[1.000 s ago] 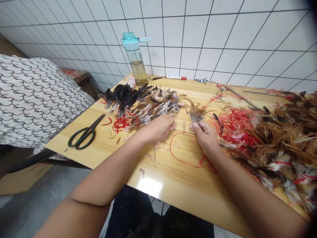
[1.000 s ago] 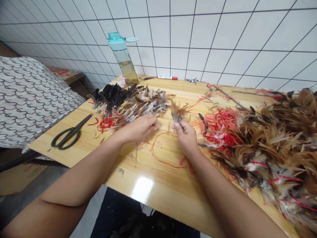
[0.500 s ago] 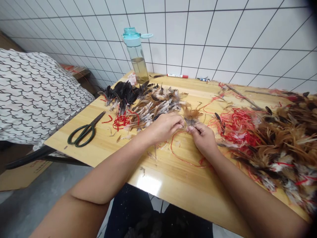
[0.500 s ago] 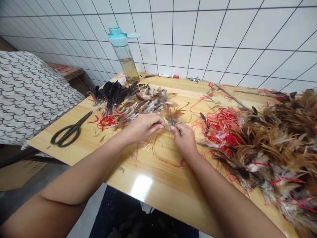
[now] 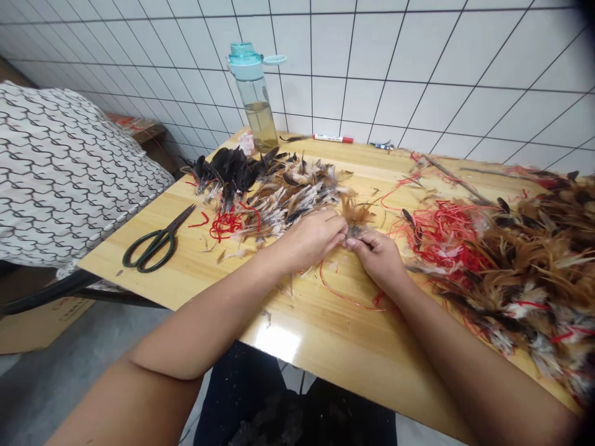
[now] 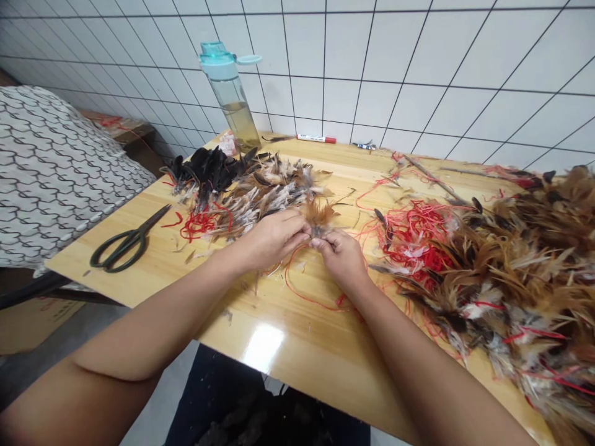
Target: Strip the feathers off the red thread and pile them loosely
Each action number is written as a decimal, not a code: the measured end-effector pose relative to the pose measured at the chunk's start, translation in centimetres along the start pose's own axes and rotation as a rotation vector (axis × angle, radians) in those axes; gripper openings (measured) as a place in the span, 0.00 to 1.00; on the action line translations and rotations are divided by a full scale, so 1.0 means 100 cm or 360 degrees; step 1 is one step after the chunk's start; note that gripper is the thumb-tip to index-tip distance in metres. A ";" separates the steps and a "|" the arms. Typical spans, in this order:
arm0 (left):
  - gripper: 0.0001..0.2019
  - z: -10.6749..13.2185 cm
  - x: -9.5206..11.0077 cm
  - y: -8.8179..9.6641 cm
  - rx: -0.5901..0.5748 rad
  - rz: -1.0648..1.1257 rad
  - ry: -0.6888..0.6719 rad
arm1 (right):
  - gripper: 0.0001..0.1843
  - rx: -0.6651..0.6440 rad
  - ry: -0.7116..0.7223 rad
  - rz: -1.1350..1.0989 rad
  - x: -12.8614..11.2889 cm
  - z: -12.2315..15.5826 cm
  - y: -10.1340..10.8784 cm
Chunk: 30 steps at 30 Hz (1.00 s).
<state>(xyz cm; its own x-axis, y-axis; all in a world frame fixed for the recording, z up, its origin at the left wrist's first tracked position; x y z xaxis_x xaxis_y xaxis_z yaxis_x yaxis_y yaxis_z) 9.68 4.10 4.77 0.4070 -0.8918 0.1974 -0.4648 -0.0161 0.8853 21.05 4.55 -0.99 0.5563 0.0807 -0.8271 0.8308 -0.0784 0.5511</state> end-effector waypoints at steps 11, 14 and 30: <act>0.10 -0.001 0.009 0.008 0.0109 -0.0130 -0.0073 | 0.09 -0.0048 -0.0012 -0.0118 0.005 -0.002 -0.002; 0.10 -0.001 0.010 0.008 0.0104 -0.0111 -0.0068 | 0.10 -0.0063 -0.0022 -0.0094 0.006 -0.002 -0.003; 0.08 0.014 -0.031 0.046 0.0522 -0.0289 0.0247 | 0.17 0.0322 -0.0288 -0.0645 0.037 -0.006 0.026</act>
<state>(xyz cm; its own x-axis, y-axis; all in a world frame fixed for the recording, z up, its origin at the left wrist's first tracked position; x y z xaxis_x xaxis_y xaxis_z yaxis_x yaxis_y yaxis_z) 5.22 6.13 7.67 0.6079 -0.7827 0.1335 -0.5902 -0.3329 0.7354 25.25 5.28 -2.56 0.1612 -0.0281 -0.9865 0.9492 -0.2693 0.1628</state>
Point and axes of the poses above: each hand's wrist, its own z-axis away from the middle knuckle, its own y-axis out of the back of the hand, x = y × z, the point moved 9 cm from there along -z, towards the middle knuckle, and after that the axes turned 9 degrees about -y, right-handed, at the moved point
